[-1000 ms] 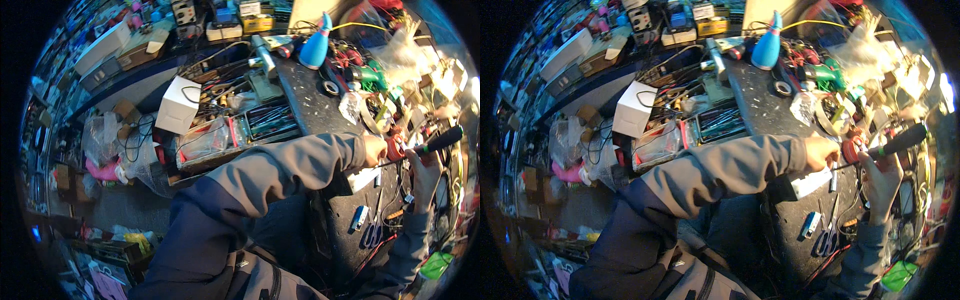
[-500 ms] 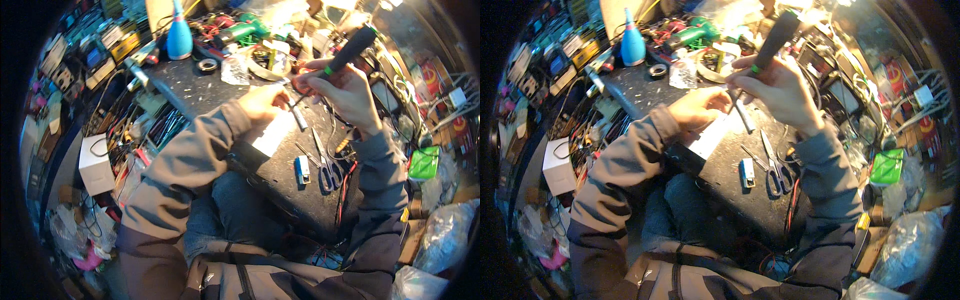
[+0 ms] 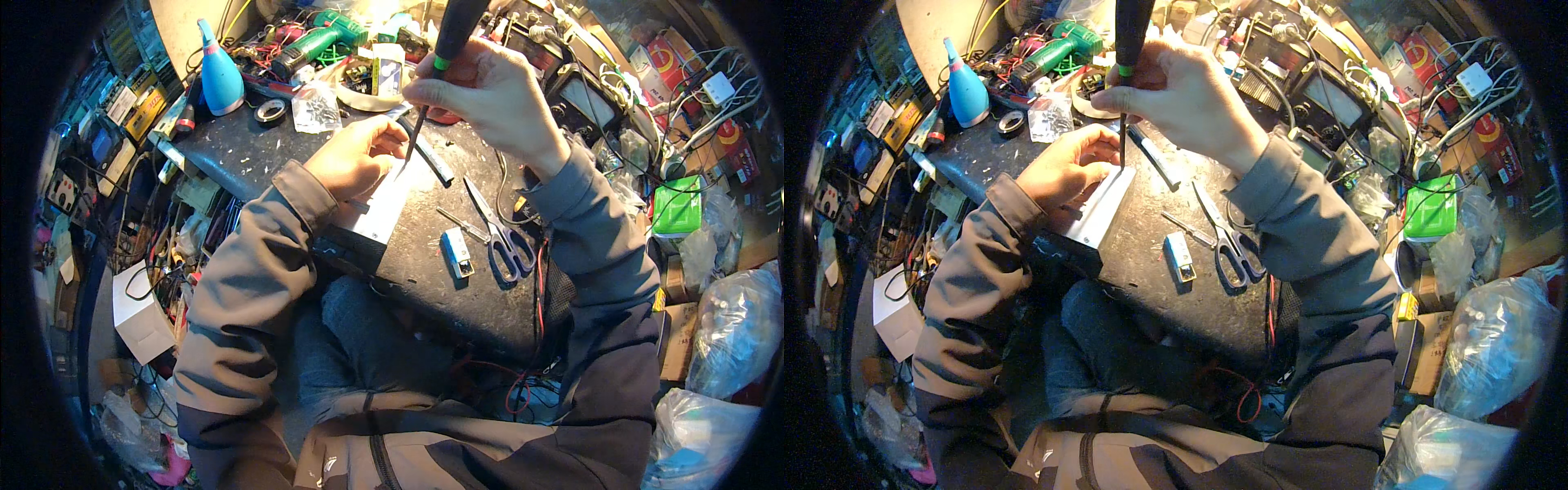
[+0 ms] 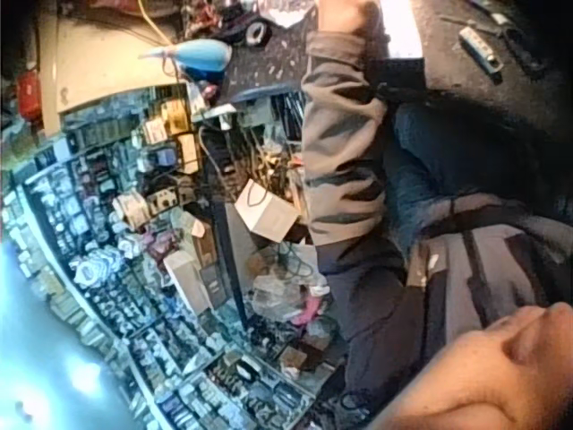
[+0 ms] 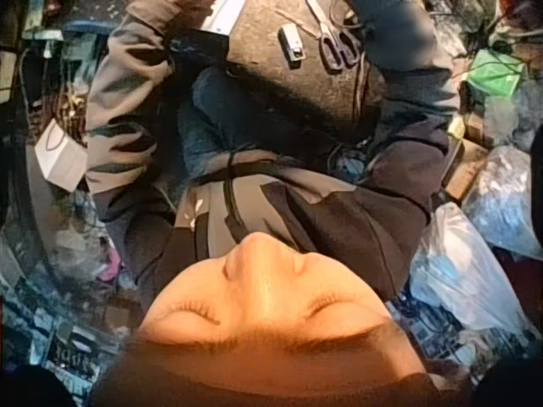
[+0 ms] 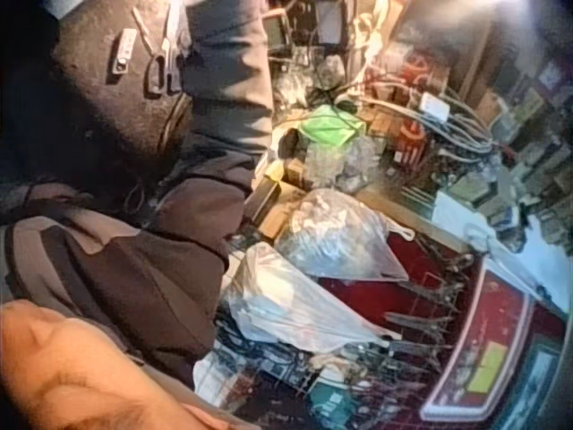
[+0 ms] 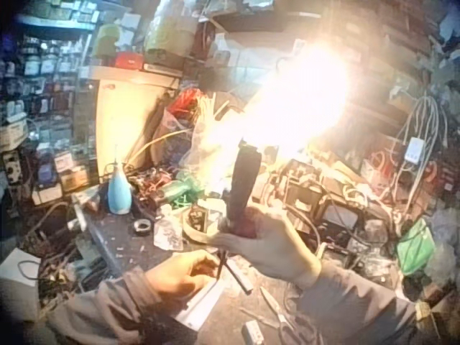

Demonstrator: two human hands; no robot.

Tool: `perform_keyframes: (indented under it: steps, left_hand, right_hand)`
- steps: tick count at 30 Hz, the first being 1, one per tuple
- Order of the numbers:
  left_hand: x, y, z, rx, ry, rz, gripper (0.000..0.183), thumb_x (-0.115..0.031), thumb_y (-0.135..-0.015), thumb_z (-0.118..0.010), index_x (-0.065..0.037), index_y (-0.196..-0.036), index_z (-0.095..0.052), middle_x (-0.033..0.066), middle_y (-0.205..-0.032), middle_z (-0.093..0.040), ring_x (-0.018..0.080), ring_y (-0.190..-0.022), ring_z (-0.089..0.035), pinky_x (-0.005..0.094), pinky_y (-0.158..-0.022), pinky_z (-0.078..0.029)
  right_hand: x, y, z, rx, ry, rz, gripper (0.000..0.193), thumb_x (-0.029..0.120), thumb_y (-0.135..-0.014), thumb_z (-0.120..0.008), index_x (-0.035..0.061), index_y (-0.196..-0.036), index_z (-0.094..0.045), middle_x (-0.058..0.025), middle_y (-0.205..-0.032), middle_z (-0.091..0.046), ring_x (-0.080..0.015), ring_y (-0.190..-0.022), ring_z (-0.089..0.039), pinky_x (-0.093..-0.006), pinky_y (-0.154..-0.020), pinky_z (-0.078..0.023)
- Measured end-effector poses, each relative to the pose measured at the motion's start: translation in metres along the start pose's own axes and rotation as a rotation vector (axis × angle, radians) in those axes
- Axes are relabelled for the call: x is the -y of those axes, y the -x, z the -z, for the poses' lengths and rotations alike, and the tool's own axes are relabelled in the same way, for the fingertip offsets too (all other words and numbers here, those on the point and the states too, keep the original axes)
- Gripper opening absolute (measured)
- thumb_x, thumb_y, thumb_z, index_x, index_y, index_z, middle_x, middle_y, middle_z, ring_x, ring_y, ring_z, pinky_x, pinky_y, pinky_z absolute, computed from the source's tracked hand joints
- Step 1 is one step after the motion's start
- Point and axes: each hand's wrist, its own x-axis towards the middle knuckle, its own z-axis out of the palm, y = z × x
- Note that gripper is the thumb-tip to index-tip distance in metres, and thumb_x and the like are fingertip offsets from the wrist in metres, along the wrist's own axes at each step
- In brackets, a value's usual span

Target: The person places a green circuit board into a white metal enclosure, then uses a screwdriver to fasten screws into the enclosure. They also use a marker to write on the enclosure and handle a second white box.

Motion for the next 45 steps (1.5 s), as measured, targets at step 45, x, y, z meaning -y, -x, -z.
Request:
perform_keyframes:
  steps: [45]
  left_hand:
    - [-0.023,0.248,-0.067,-0.628,-0.057,-0.111,0.056,-0.014,-0.091,-0.071,0.001,-0.138,-0.046,0.013,-0.117,-0.063,0.0179,-0.096,-0.064,0.0309,-0.086,-0.052]
  right_hand:
    - [0.007,0.043,-0.002,0.281,0.58,-0.267,0.03,0.029,-0.097,-0.064,-0.0003,-0.099,-0.07,-0.0094,-0.077,-0.067,-0.0136,-0.074,-0.064,-0.0313,-0.066,-0.051]
